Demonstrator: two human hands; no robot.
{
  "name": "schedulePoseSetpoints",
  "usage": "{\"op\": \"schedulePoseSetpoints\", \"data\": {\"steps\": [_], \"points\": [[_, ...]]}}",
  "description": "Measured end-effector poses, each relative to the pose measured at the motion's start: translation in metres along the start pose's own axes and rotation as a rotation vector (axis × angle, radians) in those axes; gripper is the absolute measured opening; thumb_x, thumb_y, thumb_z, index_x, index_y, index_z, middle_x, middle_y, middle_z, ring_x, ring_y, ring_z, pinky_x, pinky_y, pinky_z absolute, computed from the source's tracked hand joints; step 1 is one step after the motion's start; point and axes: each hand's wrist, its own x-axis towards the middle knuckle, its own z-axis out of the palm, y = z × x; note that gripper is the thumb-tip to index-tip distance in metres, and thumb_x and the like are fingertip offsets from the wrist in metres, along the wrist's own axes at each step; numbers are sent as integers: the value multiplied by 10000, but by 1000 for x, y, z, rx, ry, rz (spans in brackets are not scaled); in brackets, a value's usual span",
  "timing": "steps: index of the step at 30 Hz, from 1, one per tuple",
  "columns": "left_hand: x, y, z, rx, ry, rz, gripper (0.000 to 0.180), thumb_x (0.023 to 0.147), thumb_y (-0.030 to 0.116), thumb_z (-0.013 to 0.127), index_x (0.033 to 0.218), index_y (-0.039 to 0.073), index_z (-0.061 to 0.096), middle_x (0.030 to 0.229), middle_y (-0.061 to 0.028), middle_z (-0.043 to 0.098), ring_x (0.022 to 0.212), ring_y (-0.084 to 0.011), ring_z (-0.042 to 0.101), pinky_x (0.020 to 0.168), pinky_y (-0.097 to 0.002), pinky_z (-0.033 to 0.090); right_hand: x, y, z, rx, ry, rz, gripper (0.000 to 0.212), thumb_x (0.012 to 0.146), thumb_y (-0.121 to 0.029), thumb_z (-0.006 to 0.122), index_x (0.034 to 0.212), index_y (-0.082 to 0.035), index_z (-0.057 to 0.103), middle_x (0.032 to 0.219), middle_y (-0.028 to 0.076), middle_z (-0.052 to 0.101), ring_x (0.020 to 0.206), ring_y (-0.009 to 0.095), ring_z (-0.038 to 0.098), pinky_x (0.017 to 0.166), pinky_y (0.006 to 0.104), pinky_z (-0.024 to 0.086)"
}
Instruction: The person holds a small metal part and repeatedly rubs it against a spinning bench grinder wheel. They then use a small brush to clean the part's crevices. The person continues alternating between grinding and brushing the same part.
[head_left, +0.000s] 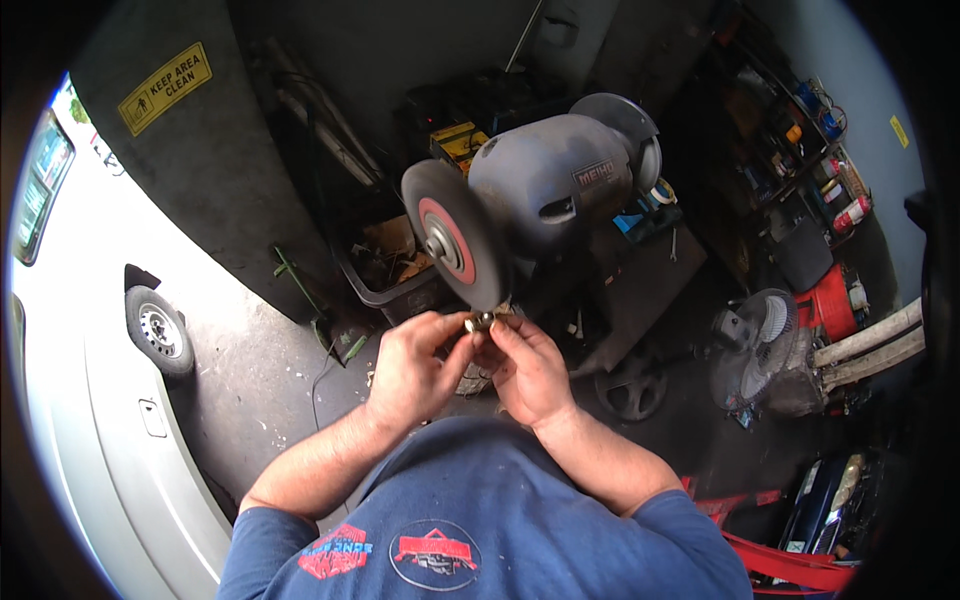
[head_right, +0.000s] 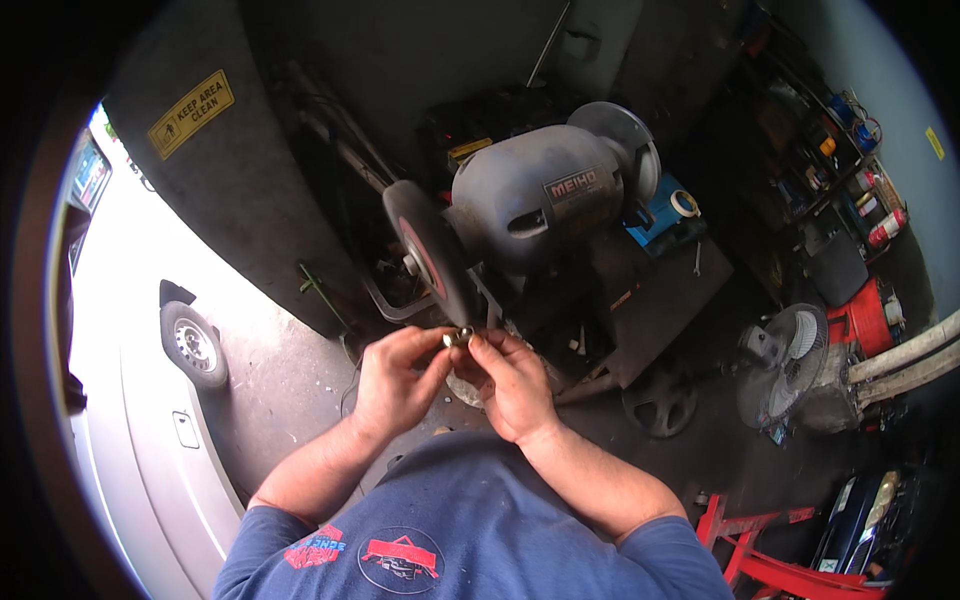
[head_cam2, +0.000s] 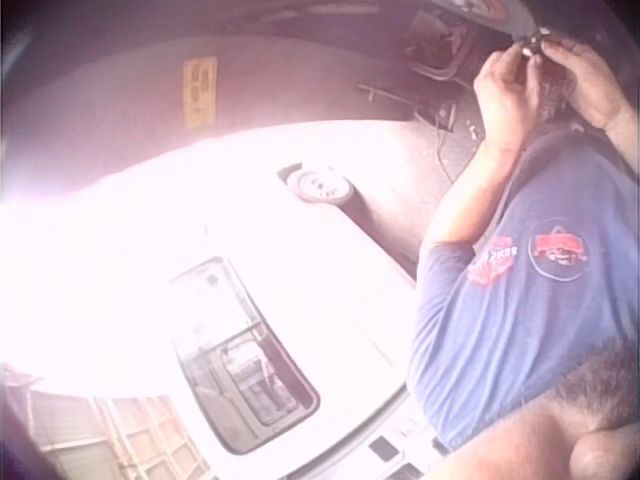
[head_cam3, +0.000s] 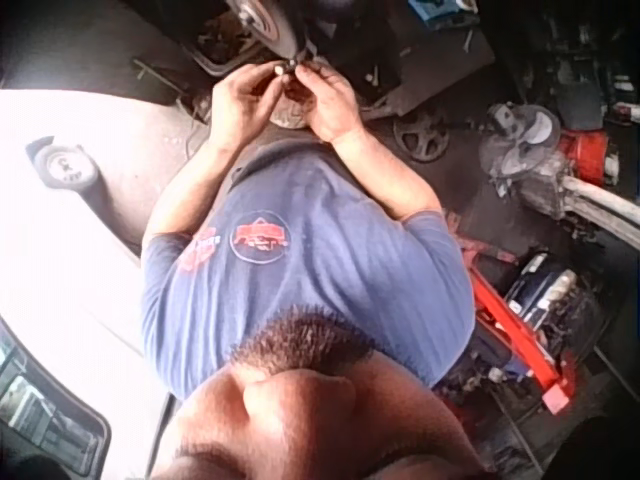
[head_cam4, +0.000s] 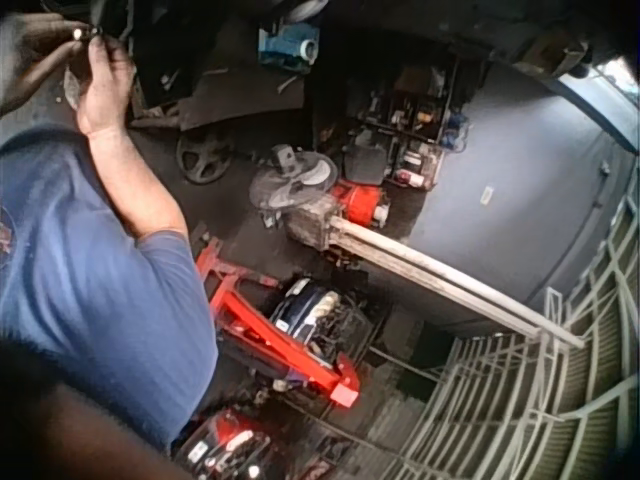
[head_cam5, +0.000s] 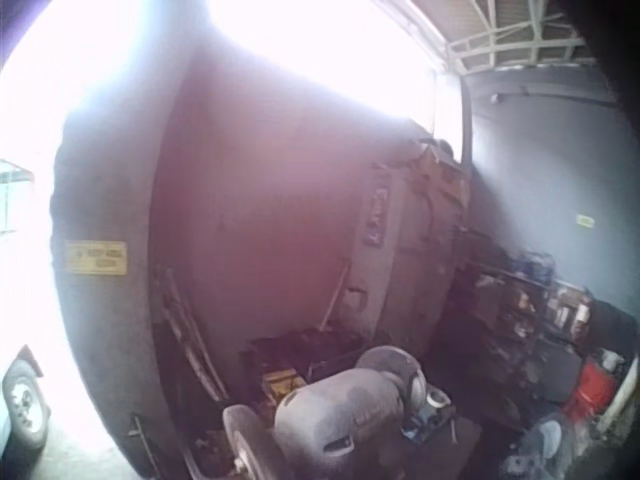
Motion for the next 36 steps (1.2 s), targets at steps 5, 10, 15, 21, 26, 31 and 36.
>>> {"op": "schedulePoseSetpoints", "data": {"steps": [5,10,15,21,26,31,36], "points": [[-24,-14,27,-58,107,-47,313,800,89,741,1099,22,676,856,-104,639,747,-236,674,631,-310,547,-16,5,-8,-228,0,88,198,992,-126,562,1169,-38,579,1109,60,629,982,134,633,895,316,533],[-32,-13,42,7,46,-97,427,798,57,712,1217,41,628,927,-96,606,728,-223,632,653,-313,544,-10,2,-17,-388,24,86,210,987,-74,550,1189,-14,557,1092,66,618,971,134,630,877,295,549],[-37,-8,39,-167,-14,-142,364,847,55,684,1203,9,621,919,-113,638,760,-216,659,686,-308,546,-3,-14,-22,-625,-36,112,205,997,-59,512,1189,-1,551,1087,70,618,978,137,633,863,276,552],[-40,-18,43,-752,59,-490,257,923,138,683,1114,-26,633,876,-55,684,760,-102,639,690,-241,537,0,-18,-11,-1058,-188,-10,242,1004,-54,475,1234,8,518,1083,73,603,987,115,608,886,287,520],[-40,-32,39,-912,-17,-667,263,913,136,698,1115,-15,623,888,-39,670,733,-68,594,651,-212,510,-1,-36,-2,-1471,-270,114,307,961,-70,490,1251,24,519,1118,199,607,1028,295,627,908,337,495],[-41,-40,40,-1082,44,-620,204,899,94,705,1059,-5,628,910,-43,669,763,-79,607,667,-224,520,-1,-38,2,-1455,-389,-1,240,952,-23,505,1167,60,569,1163,186,597,1053,241,625,884,286,499],[-42,-41,36,-1001,102,-497,157,885,49,708,1011,1,626,913,-51,669,785,-93,621,699,-233,534,2,-33,-6,-876,-183,154,226,946,-31,596,1157,50,587,1082,90,647,953,101,630,814,228,526]]}}
